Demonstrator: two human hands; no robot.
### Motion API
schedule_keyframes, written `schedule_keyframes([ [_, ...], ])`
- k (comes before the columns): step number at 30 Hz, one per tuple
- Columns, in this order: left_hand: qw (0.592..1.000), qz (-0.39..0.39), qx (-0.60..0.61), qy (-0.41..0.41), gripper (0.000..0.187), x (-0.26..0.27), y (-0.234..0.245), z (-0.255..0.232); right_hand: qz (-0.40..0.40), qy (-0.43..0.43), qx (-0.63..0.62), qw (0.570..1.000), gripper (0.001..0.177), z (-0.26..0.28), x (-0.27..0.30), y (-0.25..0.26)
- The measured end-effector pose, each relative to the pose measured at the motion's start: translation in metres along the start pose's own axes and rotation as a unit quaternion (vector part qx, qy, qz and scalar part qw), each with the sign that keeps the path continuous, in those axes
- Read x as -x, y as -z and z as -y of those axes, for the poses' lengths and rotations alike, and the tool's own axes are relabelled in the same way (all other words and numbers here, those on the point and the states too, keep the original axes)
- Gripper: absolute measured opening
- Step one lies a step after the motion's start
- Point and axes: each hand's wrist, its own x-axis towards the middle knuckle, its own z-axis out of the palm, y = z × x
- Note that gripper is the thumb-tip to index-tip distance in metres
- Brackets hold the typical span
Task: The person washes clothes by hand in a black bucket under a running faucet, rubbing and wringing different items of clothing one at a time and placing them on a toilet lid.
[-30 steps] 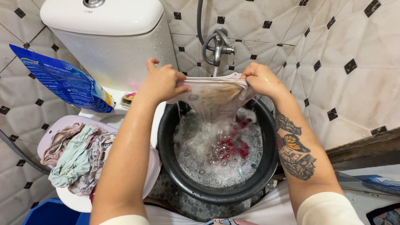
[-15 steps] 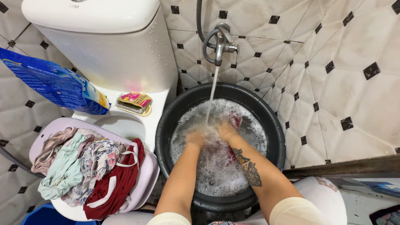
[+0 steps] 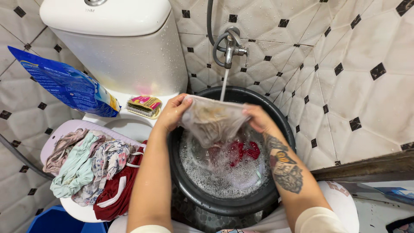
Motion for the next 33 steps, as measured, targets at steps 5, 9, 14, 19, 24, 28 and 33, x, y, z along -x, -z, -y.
schedule_keyframes([
  [5,0.962,0.095,-0.255,-0.003,0.025,-0.002,0.008,-0.004,-0.055,0.063,-0.133,0.988,0.023,0.06,-0.004,-0.008],
  [9,0.969,0.155,-0.188,0.038,0.027,-0.009,0.005,0.013,-0.059,0.069,0.088,0.992,0.02,0.037,-0.018,-0.014],
  [14,0.964,-0.004,0.266,0.009,0.038,-0.022,-0.012,0.058,0.11,-0.07,0.588,0.798,0.032,0.031,0.004,-0.046],
  [19,0.866,-0.131,0.446,0.187,0.052,-0.048,-0.111,0.171,-0.193,0.024,-0.041,0.98,0.02,-0.004,0.0,-0.137],
  [24,0.906,-0.158,0.276,0.279,0.045,-0.079,-0.162,0.238,-0.418,0.123,0.257,0.863,0.038,-0.072,-0.039,-0.114],
  [28,0.908,-0.126,0.298,0.266,0.042,-0.074,-0.145,0.234,-0.371,0.237,0.292,0.849,0.024,-0.097,-0.048,-0.095],
  [33,0.906,-0.005,0.291,0.307,0.048,-0.055,-0.108,0.194,-0.333,0.253,0.394,0.818,0.028,-0.097,-0.023,-0.112],
])
